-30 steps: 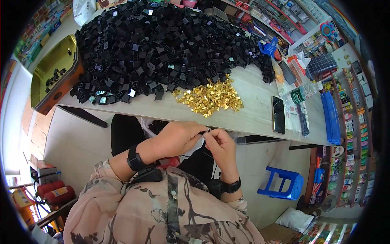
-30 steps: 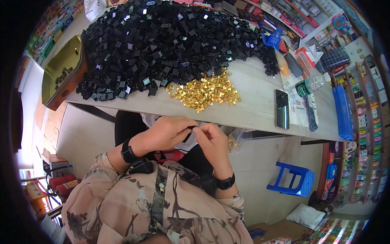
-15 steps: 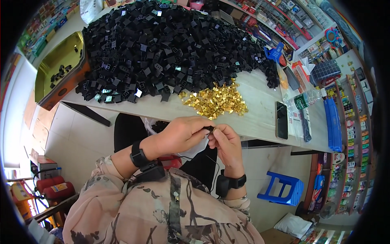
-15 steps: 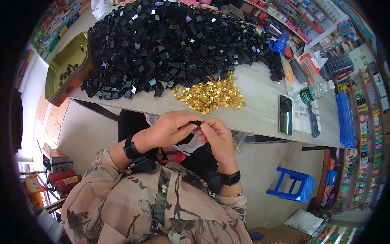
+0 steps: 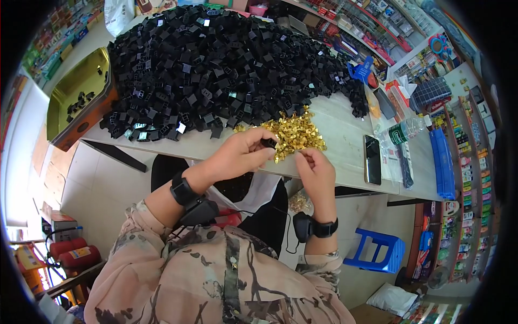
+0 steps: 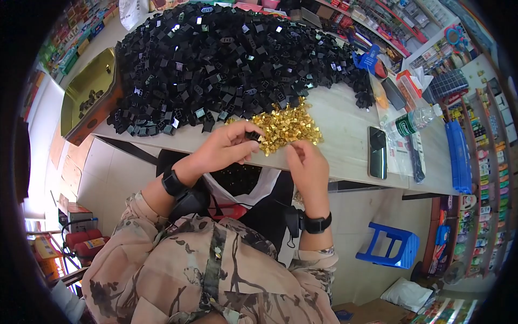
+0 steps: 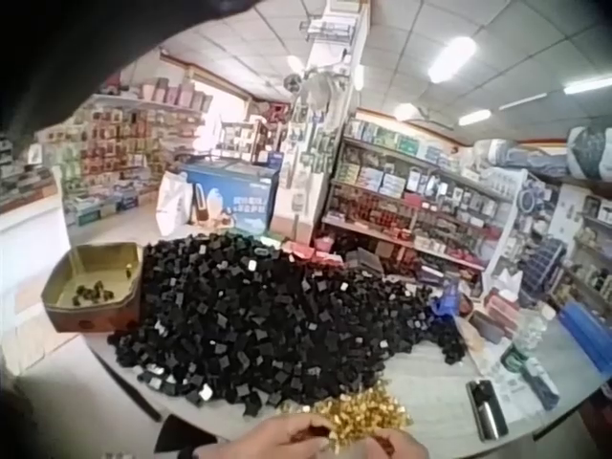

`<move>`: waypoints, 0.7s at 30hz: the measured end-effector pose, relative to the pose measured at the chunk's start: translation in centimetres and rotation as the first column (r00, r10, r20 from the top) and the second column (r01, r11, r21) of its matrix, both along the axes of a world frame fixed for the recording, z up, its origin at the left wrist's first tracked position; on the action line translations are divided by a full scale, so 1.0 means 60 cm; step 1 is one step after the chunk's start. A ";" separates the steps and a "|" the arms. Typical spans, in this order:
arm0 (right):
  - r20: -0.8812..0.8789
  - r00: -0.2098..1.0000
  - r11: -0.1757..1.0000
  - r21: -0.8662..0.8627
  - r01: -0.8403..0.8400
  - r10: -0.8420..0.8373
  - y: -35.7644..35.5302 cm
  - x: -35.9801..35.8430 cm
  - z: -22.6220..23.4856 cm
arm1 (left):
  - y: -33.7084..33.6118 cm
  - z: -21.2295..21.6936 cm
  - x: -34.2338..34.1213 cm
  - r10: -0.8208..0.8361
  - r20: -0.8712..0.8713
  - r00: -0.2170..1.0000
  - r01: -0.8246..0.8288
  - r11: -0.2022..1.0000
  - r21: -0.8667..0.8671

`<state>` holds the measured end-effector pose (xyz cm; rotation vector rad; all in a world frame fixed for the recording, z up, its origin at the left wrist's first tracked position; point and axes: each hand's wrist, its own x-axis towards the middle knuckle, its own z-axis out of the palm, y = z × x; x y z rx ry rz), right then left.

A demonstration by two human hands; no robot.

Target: The person picks up a black plastic component and a small gold metal piece, fits the metal piece into the plastic component, and places the assembled unit into a white bag. This process is repeated for several more components.

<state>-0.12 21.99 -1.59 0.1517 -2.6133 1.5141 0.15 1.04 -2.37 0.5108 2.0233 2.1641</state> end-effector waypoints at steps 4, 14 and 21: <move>-0.153 0.988 0.920 0.385 0.072 -0.013 -0.010 -0.013 -0.006 | 0.008 -0.012 -0.012 -0.003 0.070 0.998 -0.004 0.996 0.094; -0.002 0.996 0.996 -0.004 0.094 -0.094 0.021 -0.032 -0.030 | 0.019 -0.023 -0.006 0.160 -0.070 0.985 -0.149 0.978 0.144; 0.040 0.999 0.983 -0.177 0.037 -0.031 0.029 -0.037 -0.030 | 0.008 -0.016 -0.004 0.074 -0.049 0.996 -0.077 0.995 -0.061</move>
